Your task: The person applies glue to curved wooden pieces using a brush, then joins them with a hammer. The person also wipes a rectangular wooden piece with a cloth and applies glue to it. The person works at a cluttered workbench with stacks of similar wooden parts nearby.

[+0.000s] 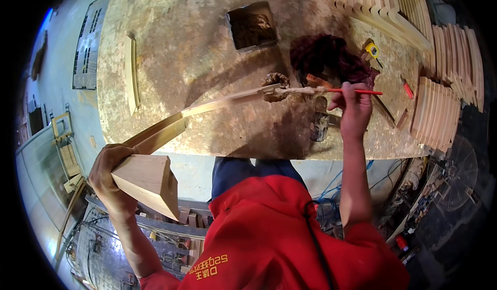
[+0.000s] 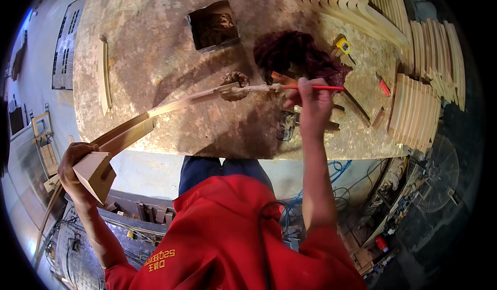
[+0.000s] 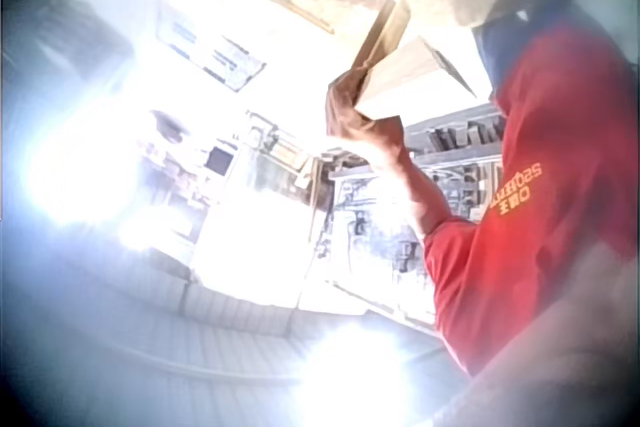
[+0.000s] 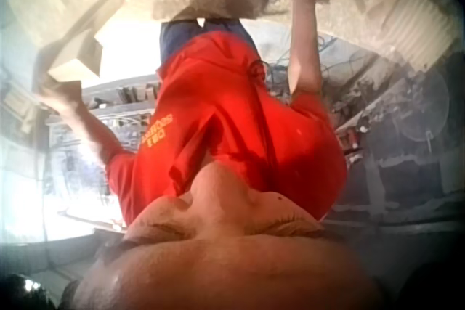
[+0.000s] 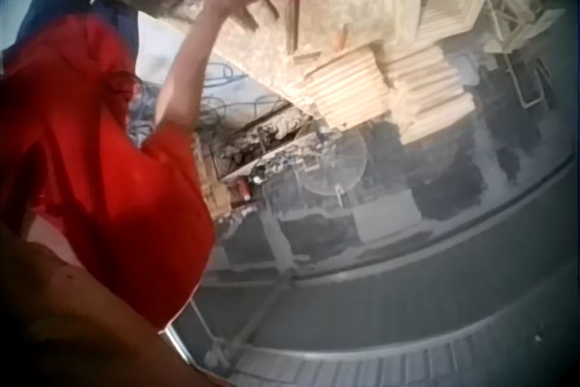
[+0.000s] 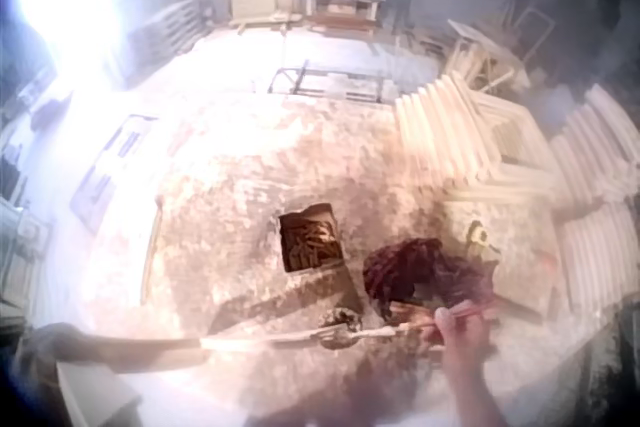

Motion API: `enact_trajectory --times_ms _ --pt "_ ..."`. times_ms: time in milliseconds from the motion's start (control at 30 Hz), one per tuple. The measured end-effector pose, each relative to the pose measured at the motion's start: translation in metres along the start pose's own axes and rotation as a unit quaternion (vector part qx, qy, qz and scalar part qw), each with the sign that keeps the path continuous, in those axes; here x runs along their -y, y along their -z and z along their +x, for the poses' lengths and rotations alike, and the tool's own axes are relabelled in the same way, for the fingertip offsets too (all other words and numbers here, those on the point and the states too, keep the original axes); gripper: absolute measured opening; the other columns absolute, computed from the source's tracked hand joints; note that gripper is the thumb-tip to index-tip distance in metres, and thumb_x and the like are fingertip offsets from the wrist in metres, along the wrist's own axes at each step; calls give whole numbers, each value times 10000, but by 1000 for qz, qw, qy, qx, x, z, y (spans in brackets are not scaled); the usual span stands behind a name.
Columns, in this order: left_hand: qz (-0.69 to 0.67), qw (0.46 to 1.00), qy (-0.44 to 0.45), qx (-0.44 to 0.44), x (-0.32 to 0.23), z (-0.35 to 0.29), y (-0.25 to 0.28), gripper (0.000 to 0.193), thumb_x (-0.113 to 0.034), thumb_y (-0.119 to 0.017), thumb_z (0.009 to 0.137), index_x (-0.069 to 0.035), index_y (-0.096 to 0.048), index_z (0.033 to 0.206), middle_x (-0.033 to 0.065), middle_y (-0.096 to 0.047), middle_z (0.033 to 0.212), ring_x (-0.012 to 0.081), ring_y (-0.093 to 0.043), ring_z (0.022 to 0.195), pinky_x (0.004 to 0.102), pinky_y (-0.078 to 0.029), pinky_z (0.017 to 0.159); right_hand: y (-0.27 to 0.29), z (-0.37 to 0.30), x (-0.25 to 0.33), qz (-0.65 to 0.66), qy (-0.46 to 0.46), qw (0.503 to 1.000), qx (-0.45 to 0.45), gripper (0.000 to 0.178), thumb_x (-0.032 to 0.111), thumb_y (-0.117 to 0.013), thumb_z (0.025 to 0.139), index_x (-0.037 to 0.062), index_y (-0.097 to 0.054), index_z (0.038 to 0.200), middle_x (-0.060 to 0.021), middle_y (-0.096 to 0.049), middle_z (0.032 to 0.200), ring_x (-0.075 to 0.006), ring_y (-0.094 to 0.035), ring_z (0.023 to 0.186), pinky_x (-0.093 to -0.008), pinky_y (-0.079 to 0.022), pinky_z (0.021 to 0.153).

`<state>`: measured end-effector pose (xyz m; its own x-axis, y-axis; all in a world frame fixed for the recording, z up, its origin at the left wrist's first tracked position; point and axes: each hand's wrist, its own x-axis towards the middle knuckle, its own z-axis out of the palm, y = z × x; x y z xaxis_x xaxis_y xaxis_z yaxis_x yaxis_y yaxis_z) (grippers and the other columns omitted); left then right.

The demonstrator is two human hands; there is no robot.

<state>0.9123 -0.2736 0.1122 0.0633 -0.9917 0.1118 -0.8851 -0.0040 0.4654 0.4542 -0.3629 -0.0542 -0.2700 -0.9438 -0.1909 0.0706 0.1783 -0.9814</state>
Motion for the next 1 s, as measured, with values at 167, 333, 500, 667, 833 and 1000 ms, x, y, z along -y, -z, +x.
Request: enact_trajectory --times_ms 167,333,500,667,833,1000 --pt "16 1000 -1 -4 -7 2 -2 212 17 -830 772 -16 -664 899 109 -687 806 237 -680 727 320 -524 684 9 -7 -1 18 -2 999 -37 231 236 -675 1061 54 -583 951 -92 -691 757 -158 -647 565 -287 -554 550" --pt "5 1000 -8 -9 -6 0 -2 206 6 -840 795 -18 -659 888 107 -686 802 230 -677 724 319 -520 677 -6 -28 13 -64 101 993 3 172 153 -640 1077 35 -567 976 -83 -677 801 -121 -636 671 -251 -546 637" --pt "-5 1000 -10 -5 -6 3 -2 202 12 -835 801 -21 -656 890 98 -692 805 222 -679 725 316 -521 681 -28 -48 32 -141 195 965 105 87 79 -632 1063 27 -576 1022 -83 -683 861 -131 -643 697 -275 -545 648" --pt "9 1000 -3 -2 -9 2 -2 208 27 -832 795 -22 -654 890 98 -699 811 227 -680 727 318 -524 686 -56 -37 46 -205 331 895 217 98 32 -688 1007 29 -601 962 -96 -661 824 -211 -651 665 -343 -521 606" --pt "13 1000 -13 23 -5 1 1 195 -46 -792 819 -11 -655 953 100 -698 865 203 -682 787 312 -536 734 -80 -43 55 -202 378 865 260 67 -4 -665 995 15 -601 989 -104 -650 805 -228 -640 681 -357 -523 593" --pt "6 1000 -14 18 -4 2 1 208 13 -813 799 -9 -654 931 100 -688 832 206 -661 750 315 -518 698 -75 -38 52 -213 363 873 247 74 -8 -661 1000 7 -597 966 -93 -629 770 -220 -616 665 -337 -506 601"
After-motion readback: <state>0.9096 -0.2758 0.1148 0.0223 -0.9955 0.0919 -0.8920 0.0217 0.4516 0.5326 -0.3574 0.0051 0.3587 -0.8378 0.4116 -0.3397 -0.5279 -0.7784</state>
